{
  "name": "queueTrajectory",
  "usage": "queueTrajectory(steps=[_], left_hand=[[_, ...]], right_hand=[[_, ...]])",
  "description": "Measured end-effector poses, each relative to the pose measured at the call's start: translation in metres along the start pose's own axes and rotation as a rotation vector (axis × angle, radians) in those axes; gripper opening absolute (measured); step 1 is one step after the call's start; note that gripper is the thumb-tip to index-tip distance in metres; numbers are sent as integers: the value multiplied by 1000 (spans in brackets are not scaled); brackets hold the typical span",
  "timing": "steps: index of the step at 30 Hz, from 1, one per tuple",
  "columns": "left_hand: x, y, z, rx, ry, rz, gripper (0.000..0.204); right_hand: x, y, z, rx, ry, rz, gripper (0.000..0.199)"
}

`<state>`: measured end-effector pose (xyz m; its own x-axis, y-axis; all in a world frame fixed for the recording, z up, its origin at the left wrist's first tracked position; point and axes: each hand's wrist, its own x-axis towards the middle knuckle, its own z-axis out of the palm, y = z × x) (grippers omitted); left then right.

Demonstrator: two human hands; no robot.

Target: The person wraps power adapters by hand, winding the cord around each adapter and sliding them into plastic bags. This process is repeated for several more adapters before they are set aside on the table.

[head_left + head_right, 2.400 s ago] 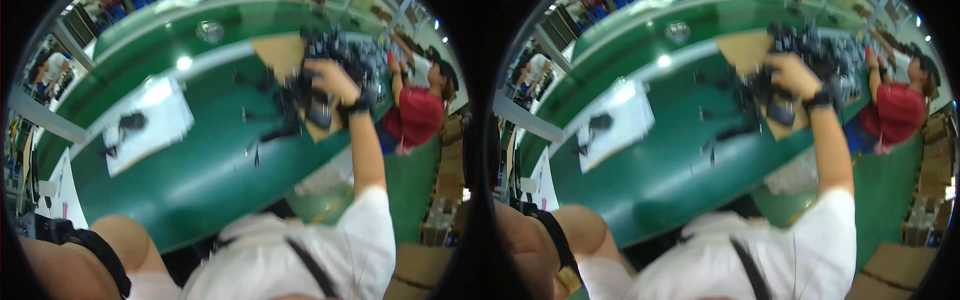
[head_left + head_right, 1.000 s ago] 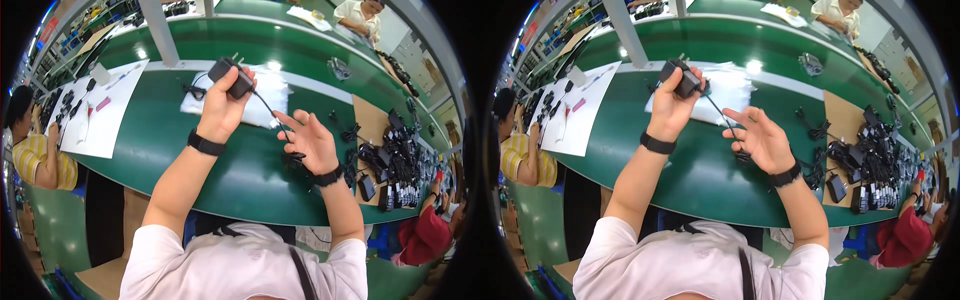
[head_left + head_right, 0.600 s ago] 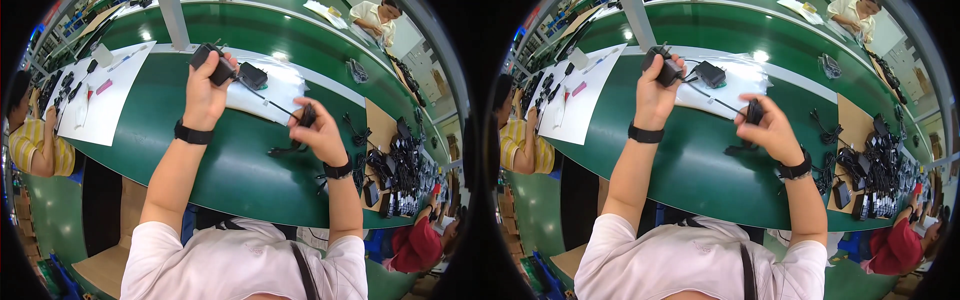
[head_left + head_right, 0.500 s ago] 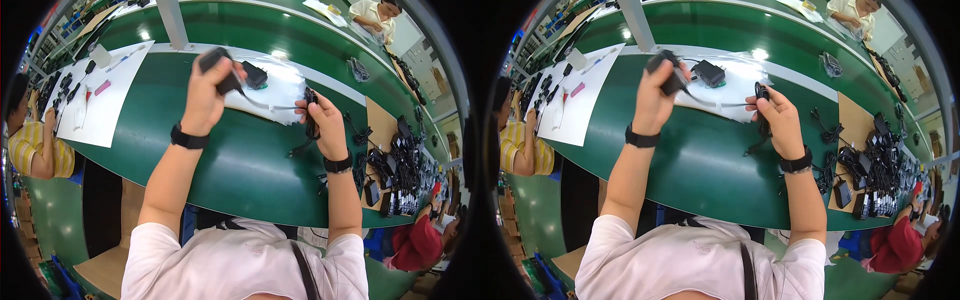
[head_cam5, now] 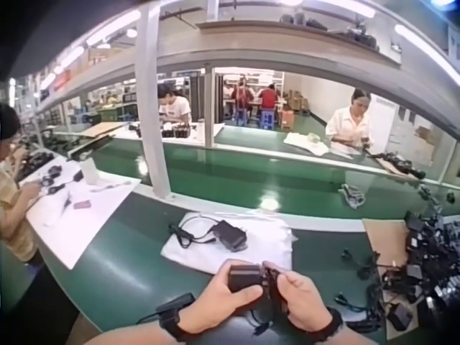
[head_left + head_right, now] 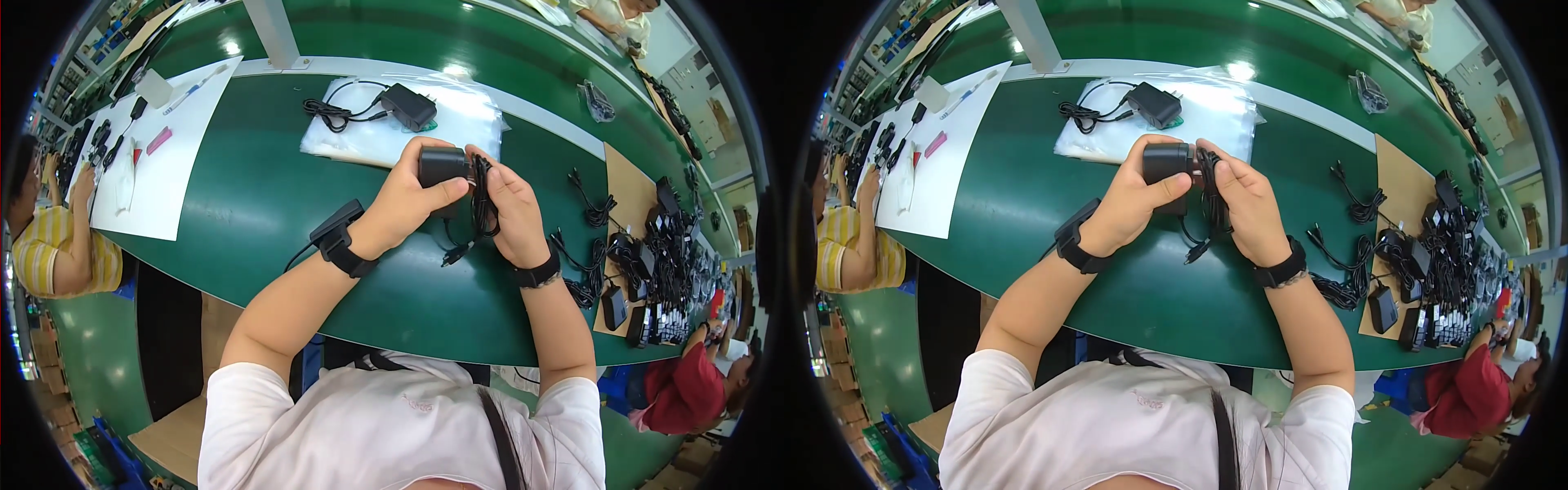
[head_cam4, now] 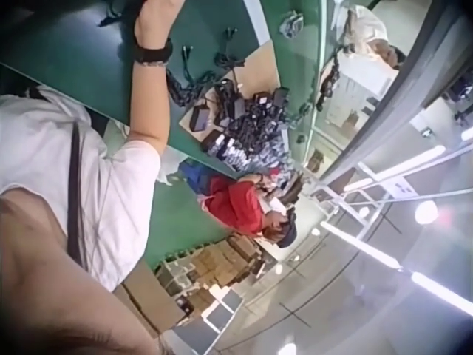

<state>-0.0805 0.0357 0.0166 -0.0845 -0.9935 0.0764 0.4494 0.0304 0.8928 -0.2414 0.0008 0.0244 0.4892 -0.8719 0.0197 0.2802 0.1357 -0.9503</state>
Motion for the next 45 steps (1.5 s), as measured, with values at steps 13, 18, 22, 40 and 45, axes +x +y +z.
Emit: queueTrajectory(steps=[13,18,22,40,45], left_hand=[[-10,4,10,330,80,143,45],[-9,-1,6,356,-20,230,48],[-9,2,6,365,-89,227,48],[-5,15,10,311,269,201,49],[-9,30,5,325,325,530,50]], right_hand=[[-11,-1,10,-440,-103,-244,53],[-12,-4,7,-279,-139,-162,64],[-6,-4,-4,36,-331,19,67],[-16,-15,5,-816,-12,-384,56],[-20,-4,-5,163,-219,520,43]])
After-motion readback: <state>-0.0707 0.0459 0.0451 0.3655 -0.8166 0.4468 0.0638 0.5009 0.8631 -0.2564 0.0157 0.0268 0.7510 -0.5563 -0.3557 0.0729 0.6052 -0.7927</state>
